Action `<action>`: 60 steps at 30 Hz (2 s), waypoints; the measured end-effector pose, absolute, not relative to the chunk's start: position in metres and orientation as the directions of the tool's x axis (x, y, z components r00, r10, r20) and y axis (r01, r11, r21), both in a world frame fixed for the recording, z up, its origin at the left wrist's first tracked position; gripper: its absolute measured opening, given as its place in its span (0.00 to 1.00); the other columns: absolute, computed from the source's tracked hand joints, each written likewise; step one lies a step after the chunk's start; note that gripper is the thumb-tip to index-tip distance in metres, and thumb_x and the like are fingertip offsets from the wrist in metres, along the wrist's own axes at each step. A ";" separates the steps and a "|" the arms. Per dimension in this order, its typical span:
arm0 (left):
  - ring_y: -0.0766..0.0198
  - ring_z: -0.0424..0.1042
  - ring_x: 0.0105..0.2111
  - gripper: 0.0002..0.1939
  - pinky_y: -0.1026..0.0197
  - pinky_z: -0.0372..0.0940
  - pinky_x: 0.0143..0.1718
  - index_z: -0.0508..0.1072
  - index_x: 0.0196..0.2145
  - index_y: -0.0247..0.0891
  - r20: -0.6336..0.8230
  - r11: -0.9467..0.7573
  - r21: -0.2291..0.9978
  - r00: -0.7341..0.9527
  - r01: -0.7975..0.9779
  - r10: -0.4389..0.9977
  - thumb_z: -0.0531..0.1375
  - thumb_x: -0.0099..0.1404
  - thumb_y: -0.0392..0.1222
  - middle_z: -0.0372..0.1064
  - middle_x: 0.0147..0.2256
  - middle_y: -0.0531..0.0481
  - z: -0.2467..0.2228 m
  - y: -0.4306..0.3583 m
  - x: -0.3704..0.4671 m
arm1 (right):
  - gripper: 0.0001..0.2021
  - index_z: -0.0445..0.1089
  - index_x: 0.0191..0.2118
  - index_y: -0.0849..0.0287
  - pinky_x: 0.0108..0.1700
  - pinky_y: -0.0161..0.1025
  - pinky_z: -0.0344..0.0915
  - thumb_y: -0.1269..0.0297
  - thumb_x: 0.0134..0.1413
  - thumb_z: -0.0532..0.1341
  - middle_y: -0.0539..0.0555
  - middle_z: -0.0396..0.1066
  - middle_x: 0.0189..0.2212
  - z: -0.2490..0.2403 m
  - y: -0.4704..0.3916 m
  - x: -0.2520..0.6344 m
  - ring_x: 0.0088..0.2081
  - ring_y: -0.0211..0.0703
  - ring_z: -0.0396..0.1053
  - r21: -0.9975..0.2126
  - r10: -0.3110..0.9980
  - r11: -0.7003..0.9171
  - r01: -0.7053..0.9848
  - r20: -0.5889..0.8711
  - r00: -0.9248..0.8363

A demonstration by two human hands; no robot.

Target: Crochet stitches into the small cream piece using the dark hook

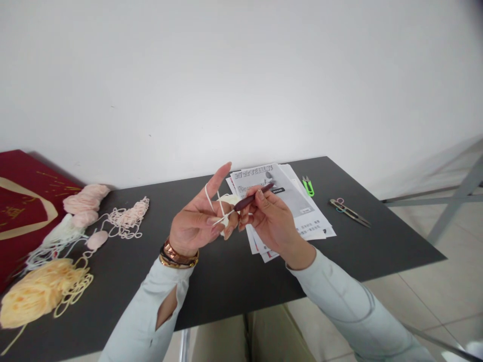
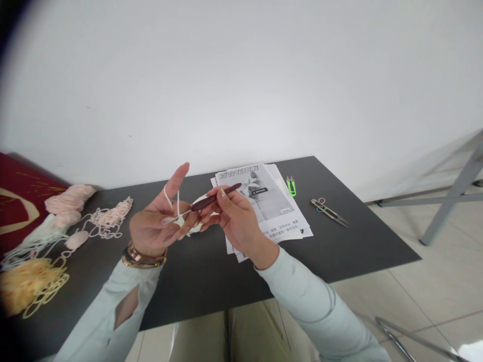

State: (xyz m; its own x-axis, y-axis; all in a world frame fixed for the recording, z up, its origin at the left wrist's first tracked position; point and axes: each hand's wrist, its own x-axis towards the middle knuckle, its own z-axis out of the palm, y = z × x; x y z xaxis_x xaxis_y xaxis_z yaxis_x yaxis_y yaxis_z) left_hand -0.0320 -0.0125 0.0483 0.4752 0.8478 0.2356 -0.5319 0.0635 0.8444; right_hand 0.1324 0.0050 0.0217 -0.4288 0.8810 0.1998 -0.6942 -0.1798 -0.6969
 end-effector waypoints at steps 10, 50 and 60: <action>0.65 0.65 0.19 0.49 0.55 0.62 0.33 0.45 0.69 0.58 0.258 0.029 0.861 0.483 -0.509 0.837 0.66 0.56 0.41 0.62 0.15 0.61 0.047 -0.015 -0.032 | 0.14 0.67 0.36 0.55 0.25 0.35 0.75 0.50 0.55 0.64 0.47 0.71 0.23 0.025 0.004 0.134 0.23 0.36 0.70 -0.738 0.905 -0.098 -0.668 0.213 -0.368; 0.68 0.61 0.17 0.43 0.61 0.59 0.27 0.55 0.66 0.58 0.307 0.049 0.838 0.544 -0.544 0.781 0.61 0.56 0.32 0.62 0.16 0.60 0.046 -0.014 -0.036 | 0.07 0.68 0.37 0.55 0.28 0.35 0.77 0.59 0.63 0.59 0.45 0.71 0.27 0.030 0.006 0.147 0.25 0.35 0.74 -0.736 0.844 0.223 -0.640 0.474 -0.250; 0.66 0.62 0.19 0.41 0.62 0.57 0.26 0.58 0.64 0.58 0.311 0.066 0.820 0.539 -0.568 0.783 0.60 0.57 0.31 0.63 0.17 0.58 0.046 -0.011 -0.037 | 0.05 0.68 0.40 0.54 0.31 0.37 0.75 0.61 0.65 0.57 0.49 0.71 0.32 0.031 0.001 0.153 0.29 0.36 0.74 -0.717 0.769 0.459 -0.524 0.616 -0.170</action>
